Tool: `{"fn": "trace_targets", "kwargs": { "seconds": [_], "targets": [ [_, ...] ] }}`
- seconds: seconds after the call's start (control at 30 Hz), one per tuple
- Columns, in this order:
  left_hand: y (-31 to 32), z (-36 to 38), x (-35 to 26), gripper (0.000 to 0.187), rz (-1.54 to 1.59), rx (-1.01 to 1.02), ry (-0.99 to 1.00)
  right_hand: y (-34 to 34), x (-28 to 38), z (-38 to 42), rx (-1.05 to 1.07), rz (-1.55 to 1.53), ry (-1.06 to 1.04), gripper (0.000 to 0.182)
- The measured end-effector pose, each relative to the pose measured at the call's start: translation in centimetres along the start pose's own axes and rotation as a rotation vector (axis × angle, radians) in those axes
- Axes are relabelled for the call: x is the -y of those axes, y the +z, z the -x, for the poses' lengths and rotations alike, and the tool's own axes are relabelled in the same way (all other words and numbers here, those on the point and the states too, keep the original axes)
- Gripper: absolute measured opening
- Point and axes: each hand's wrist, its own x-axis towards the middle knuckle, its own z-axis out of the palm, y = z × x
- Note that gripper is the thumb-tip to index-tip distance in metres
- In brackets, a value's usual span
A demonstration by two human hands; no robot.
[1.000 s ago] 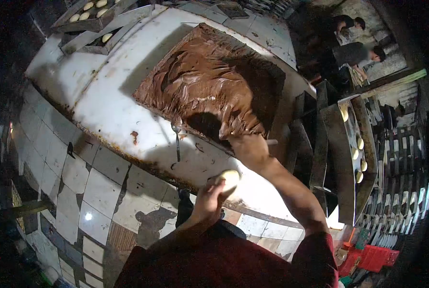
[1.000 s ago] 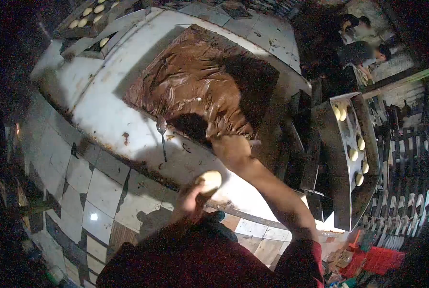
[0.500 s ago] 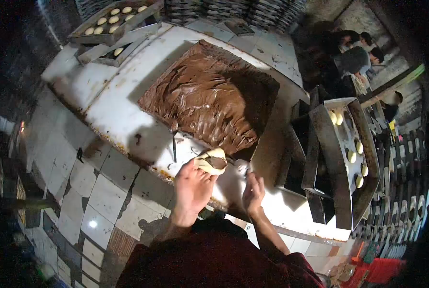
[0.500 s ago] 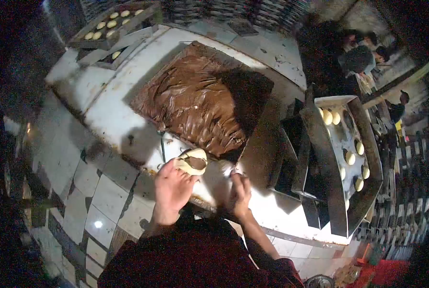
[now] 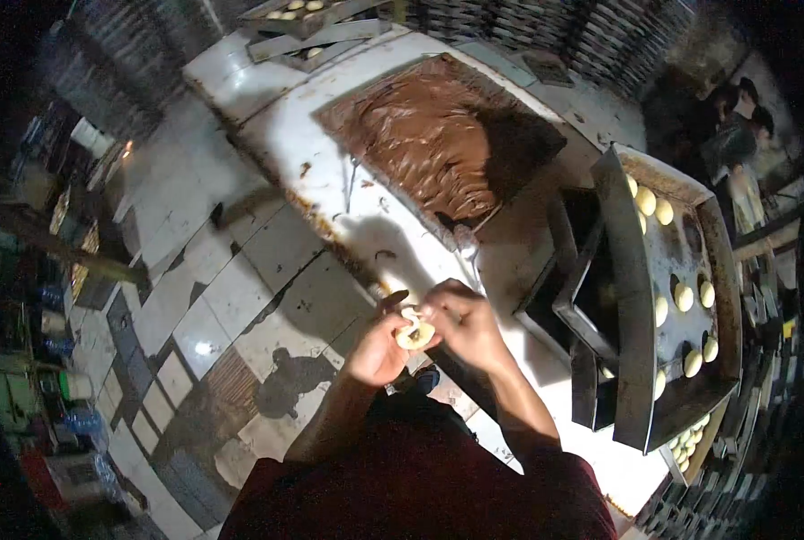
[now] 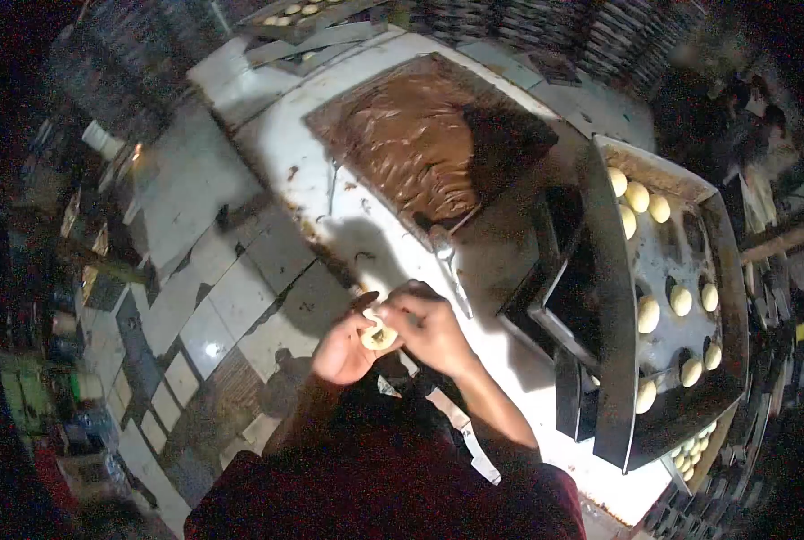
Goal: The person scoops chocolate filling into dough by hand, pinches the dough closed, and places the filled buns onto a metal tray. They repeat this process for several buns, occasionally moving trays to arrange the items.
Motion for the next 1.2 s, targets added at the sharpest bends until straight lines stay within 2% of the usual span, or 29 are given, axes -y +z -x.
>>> {"fn": "trace_targets", "kwargs": {
  "seconds": [0.03, 0.07, 0.13, 0.2, 0.23, 0.27, 0.33, 0.4, 0.43, 0.47, 0.53, 0.57, 0.67, 0.7, 0.73, 0.8, 0.83, 0.87, 0.9, 0.93, 0.97, 1.0, 1.07, 1.1, 1.2],
  "targets": [
    [-2.4, 0.0, 0.7, 0.024, 0.068, 0.149, 0.056, 0.5, 0.9, 1.2, 0.009, 0.256, -0.22, 0.016],
    [-2.6, 0.7, 0.9, 0.023, 0.115, 0.135, 0.127, 1.0, 0.9, 2.3, 0.057, 0.44, -0.389, 0.019],
    [-2.1, 2.3, 0.7, 0.026, 0.126, 0.185, 0.13, 2.3, 2.1, 4.5, -0.03, 0.621, -0.512, 0.022],
    [-0.1, 4.5, 1.1, 0.028, 0.086, 0.121, 0.153, 2.0, 2.2, 5.9, -0.126, 0.506, -0.457, 0.031],
    [-0.3, 4.9, 1.3, 0.03, -0.11, 0.13, 0.144, 1.9, 3.6, 6.1, -0.154, 0.438, -0.395, 0.032],
    [0.3, 6.2, 1.7, 0.032, -0.052, 0.156, 0.123, 1.7, 4.8, 5.9, -0.188, 0.373, -0.327, 0.033],
    [2.1, 8.5, 2.2, 0.029, -0.217, 0.037, 0.07, 2.4, 5.2, 6.1, -0.026, 0.255, -0.284, 0.024],
    [0.0, 8.9, 2.7, 0.029, -0.165, 0.076, 0.037, 3.6, 5.4, 8.3, 0.059, 0.349, -0.352, 0.019],
    [-1.0, 9.3, 2.8, 0.03, -0.1, 0.082, 0.027, 5.1, 5.6, 9.7, 0.007, 0.385, -0.346, 0.019],
    [-1.5, 10.1, 2.7, 0.03, -0.096, 0.092, 0.014, 6.0, 5.2, 11.0, -0.056, 0.548, -0.455, 0.023],
    [-2.0, 11.3, 2.9, 0.032, 0.024, -0.053, 0.006, 7.9, 5.1, 14.0, -0.058, 0.804, -0.467, 0.022],
    [-1.6, 12.1, 3.2, 0.033, 0.064, -0.014, 0.017, 8.7, 4.9, 15.0, -0.072, 0.8, -0.467, 0.028],
    [-0.6, 14.1, 5.4, 0.031, 0.026, 0.092, -0.02, 8.0, 5.0, 17.1, -0.163, 0.787, -0.314, 0.034],
    [-0.7, 14.4, 6.6, 0.028, -0.169, 0.128, 0.11, 7.4, 5.7, 18.0, -0.192, 0.777, -0.199, 0.036],
    [0.4, 15.7, 7.5, 0.029, -0.436, 0.034, 0.294, 7.2, 7.7, 18.2, -0.183, 0.485, -0.065, 0.03],
    [0.5, 16.2, 7.2, 0.03, -0.717, 0.145, 0.319, 6.1, 9.7, 18.9, -0.115, 0.115, 0.129, 0.027],
    [0.5, 16.1, 7.4, 0.029, -0.631, 0.127, 0.275, 5.9, 10.4, 19.6, -0.13, -0.003, 0.355, 0.029],
    [0.5, 16.0, 7.9, 0.027, -0.544, 0.101, 0.234, 6.1, 10.2, 20.4, -0.136, 0.002, 0.355, 0.029],
    [0.6, 15.6, 8.5, 0.025, -0.434, 0.086, 0.256, 6.8, 9.5, 21.3, -0.204, 0.311, 0.059, 0.025],
    [0.3, 15.4, 8.9, 0.024, -0.293, 0.087, 0.192, 7.4, 9.1, 22.2, -0.266, 0.613, -0.244, 0.021],
    [0.1, 15.4, 9.6, 0.025, -0.233, 0.122, 0.121, 7.6, 9.3, 23.1, -0.271, 0.765, -0.219, 0.018],
    [0.2, 15.6, 10.5, 0.027, -0.174, 0.157, 0.045, 7.0, 9.0, 23.8, -0.276, 0.766, -0.217, 0.018],
    [2.4, 17.3, 11.9, 0.028, -0.231, 0.227, 0.02, 5.0, 8.2, 25.6, -0.364, 0.852, -0.299, 0.028],
    [3.4, 18.0, 12.9, 0.029, -0.287, 0.292, 0.002, 3.6, 8.7, 26.2, -0.357, 0.708, -0.285, 0.023],
    [5.6, 19.3, 17.2, 0.033, -0.862, 0.428, 0.422, 0.6, 10.5, 29.8, -0.403, 0.139, 0.154, 0.015]
  ]
}}
